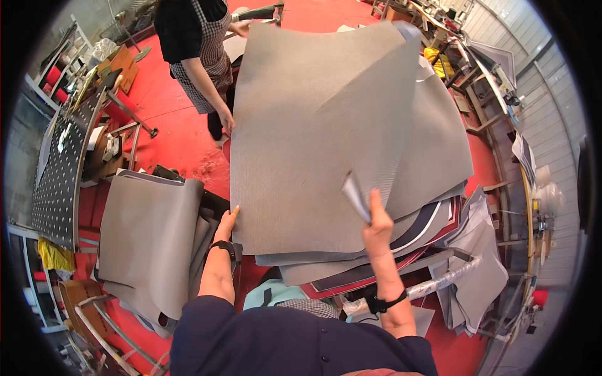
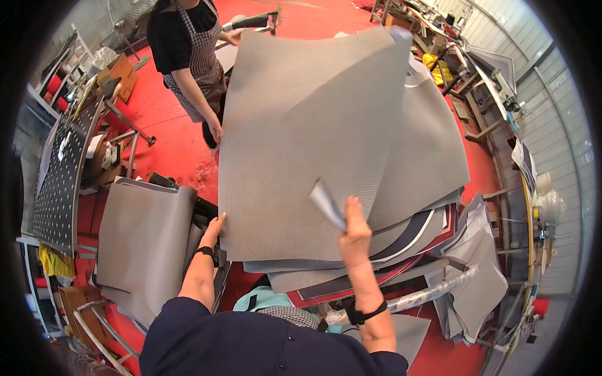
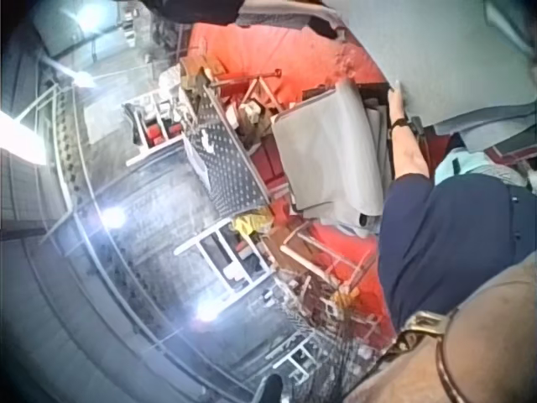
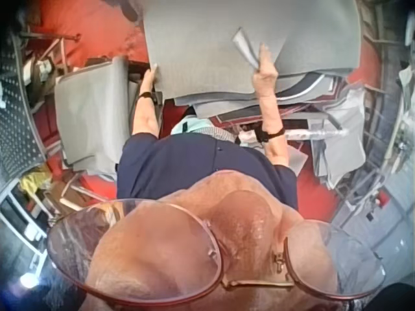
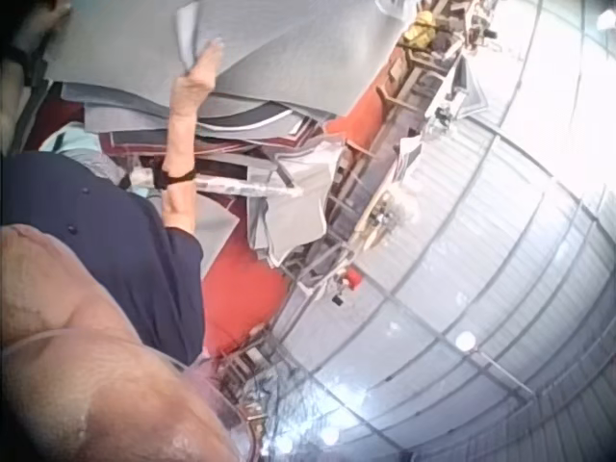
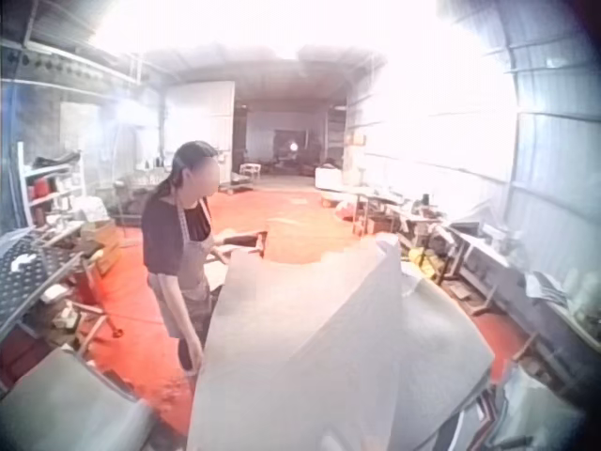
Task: Sorting and stacking large printed floor mats or decorative posters on a factory floor.
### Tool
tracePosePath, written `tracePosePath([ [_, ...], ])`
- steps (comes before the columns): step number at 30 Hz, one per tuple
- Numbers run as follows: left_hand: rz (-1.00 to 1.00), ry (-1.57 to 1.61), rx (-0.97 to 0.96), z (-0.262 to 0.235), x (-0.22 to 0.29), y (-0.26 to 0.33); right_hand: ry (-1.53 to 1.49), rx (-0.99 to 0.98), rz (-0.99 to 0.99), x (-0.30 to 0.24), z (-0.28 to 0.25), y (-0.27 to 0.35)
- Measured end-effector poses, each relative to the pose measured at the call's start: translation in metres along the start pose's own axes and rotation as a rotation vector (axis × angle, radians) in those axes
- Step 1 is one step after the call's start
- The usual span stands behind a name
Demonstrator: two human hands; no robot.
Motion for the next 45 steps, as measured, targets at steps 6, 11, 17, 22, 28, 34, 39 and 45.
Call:
tracePosePath([
  [6,-0.013,0.038,-0.171,-0.014,-0.024,-0.045,0.009,-0.207,-0.035,-0.047,0.036,0.046],
  [11,0.066,0.198,-0.415,-0.028,0.007,-0.041,0.064,-0.39,-0.062,-0.024,0.051,0.087],
  [17,-0.113,0.505,-0.487,-0.024,0.059,0.027,0.1,-0.449,-0.104,-0.017,0.047,0.123],
  [22,-0.044,0.596,-0.411,-0.039,0.113,0.082,0.175,-0.431,-0.122,-0.031,0.042,0.112],
  [28,0.252,0.667,-0.466,-0.089,0.124,0.014,0.061,-0.213,-0.17,-0.059,0.006,0.056],
  [34,0.036,0.495,-0.633,-0.009,0.078,0.025,-0.163,-0.09,-0.311,-0.078,-0.034,-0.013],
  [39,0.055,0.075,-0.419,0.118,0.042,0.022,-0.345,0.234,0.047,0.033,-0.04,-0.001],
  [45,0.36,-0.201,-0.039,0.171,0.053,-0.021,-0.325,-0.151,1.124,0.195,0.047,0.14],
])
Point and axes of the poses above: each hand's wrist, its own y-axis away from the middle knuckle, its own z-axis out of the palm, x = y × z, the point moved 5 cm from there along -y, towards the middle knuckle, and after that the axes turned 7 degrees about x, right-handed, at the moved point
